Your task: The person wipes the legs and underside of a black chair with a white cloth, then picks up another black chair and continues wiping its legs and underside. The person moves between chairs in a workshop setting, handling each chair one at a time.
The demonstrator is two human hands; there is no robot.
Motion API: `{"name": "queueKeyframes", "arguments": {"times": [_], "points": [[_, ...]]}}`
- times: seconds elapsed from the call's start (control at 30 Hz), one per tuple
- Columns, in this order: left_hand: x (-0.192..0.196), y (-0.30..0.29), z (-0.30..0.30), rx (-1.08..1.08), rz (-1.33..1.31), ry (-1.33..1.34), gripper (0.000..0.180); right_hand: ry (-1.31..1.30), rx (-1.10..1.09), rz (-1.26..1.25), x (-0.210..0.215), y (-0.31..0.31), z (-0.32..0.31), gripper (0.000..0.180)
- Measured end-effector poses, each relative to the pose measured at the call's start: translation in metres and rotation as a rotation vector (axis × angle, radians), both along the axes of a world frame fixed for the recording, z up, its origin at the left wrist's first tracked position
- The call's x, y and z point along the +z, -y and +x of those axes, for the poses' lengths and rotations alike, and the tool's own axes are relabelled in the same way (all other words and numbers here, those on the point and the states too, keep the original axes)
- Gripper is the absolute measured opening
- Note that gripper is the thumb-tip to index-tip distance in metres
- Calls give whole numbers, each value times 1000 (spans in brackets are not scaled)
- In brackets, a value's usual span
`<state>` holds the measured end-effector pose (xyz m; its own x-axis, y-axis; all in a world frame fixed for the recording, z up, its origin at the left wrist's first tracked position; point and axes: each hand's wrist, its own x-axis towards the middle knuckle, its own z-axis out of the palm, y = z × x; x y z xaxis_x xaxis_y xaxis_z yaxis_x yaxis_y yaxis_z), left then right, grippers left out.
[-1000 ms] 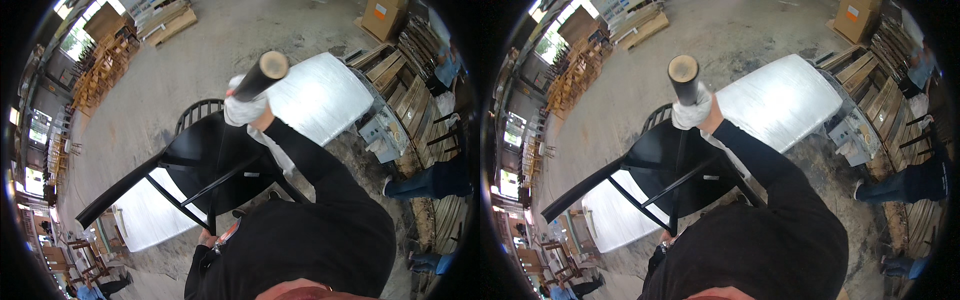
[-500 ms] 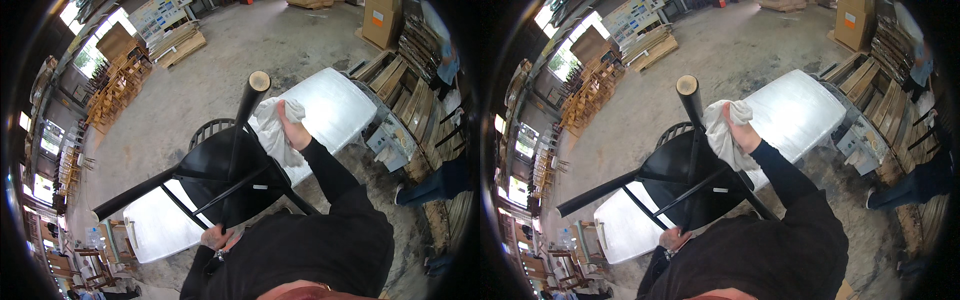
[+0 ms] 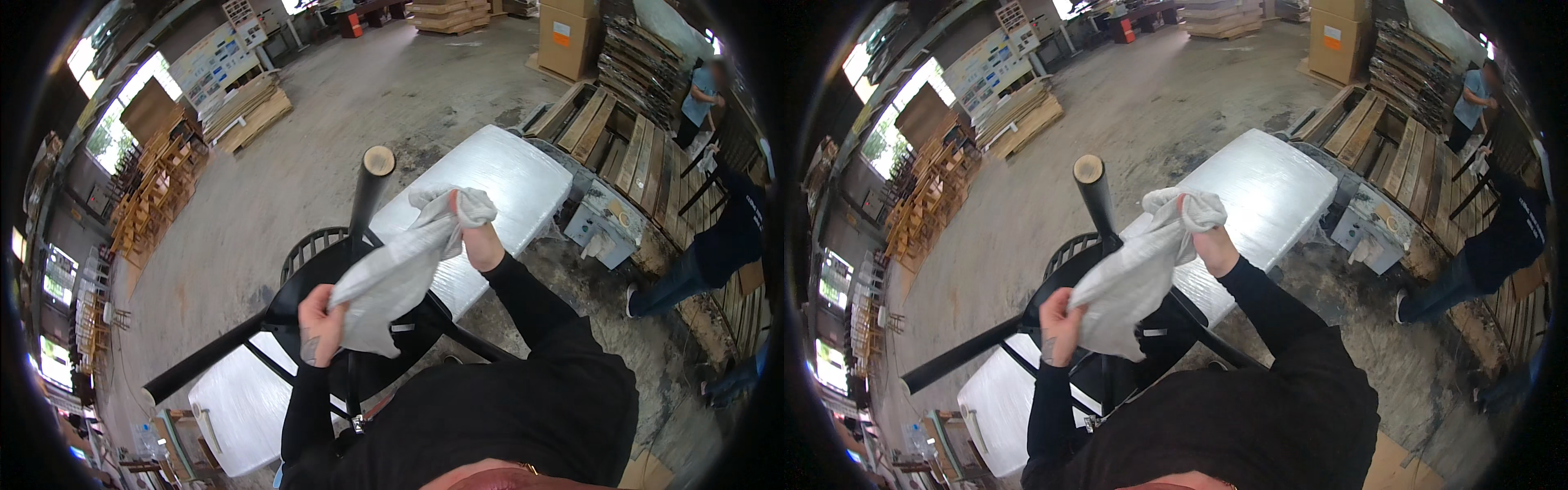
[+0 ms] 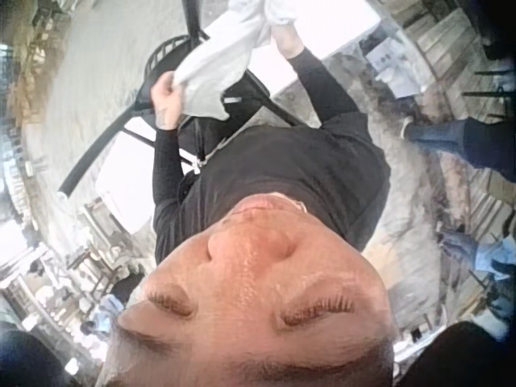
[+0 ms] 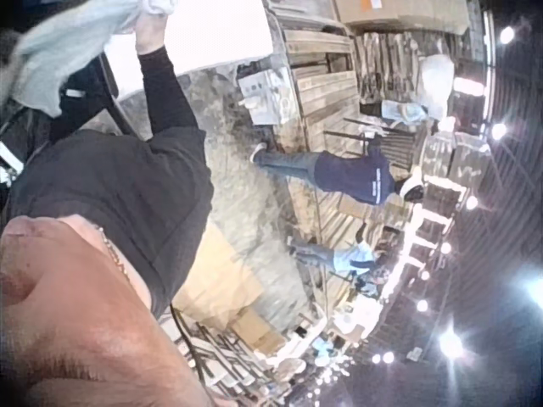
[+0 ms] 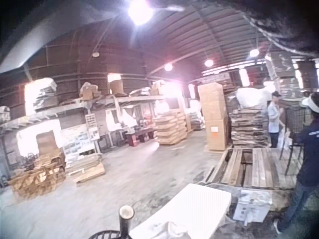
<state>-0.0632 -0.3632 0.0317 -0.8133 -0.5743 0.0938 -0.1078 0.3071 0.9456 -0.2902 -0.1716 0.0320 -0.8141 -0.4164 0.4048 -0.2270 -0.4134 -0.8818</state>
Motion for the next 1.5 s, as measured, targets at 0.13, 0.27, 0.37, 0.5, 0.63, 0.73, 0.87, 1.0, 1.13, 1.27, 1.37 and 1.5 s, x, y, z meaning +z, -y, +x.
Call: {"name": "queueKeyframes", "arguments": {"times": [0.13, 0.27, 0.37, 0.5, 0.63, 0.73, 0.87, 1.0, 1.13, 1.27, 1.37, 1.5], "points": [[47, 13, -33, 285, -150, -403, 24, 77, -30, -372, 16, 32, 8, 37], [103, -16, -83, -85, -133, -879, 48, -371, -120, -370, 51, 71, 23, 53], [94, -33, -114, -337, -122, -824, 62, -408, -133, -443, 67, 89, 27, 60], [7, 12, -159, -529, 233, -768, 67, -493, -162, -365, 9, 112, 10, 44], [-85, 67, -177, -101, 270, -223, 65, -36, 385, 132, -75, 124, -16, 46], [-78, 64, -175, 48, 525, -101, 68, 432, 275, 364, -64, 129, -10, 60], [-2, 14, -139, -516, 428, -782, 86, -346, 79, -379, 2, 107, 19, 68], [-9, -1, -128, -269, 229, -858, 99, -446, -71, -591, 19, 109, 24, 48], [-91, 57, -166, 130, 472, -211, 72, -113, 205, -115, -46, 118, 2, 38], [-123, 61, -149, -2, 451, -214, 74, -33, 215, 371, -93, 129, 7, 54], [-87, 30, -110, -373, 680, -361, 60, -242, 101, 508, -97, 115, 46, 104], [-52, -26, -55, -179, 694, -211, 63, -789, 208, 787, -80, 66, 73, 99]]}}
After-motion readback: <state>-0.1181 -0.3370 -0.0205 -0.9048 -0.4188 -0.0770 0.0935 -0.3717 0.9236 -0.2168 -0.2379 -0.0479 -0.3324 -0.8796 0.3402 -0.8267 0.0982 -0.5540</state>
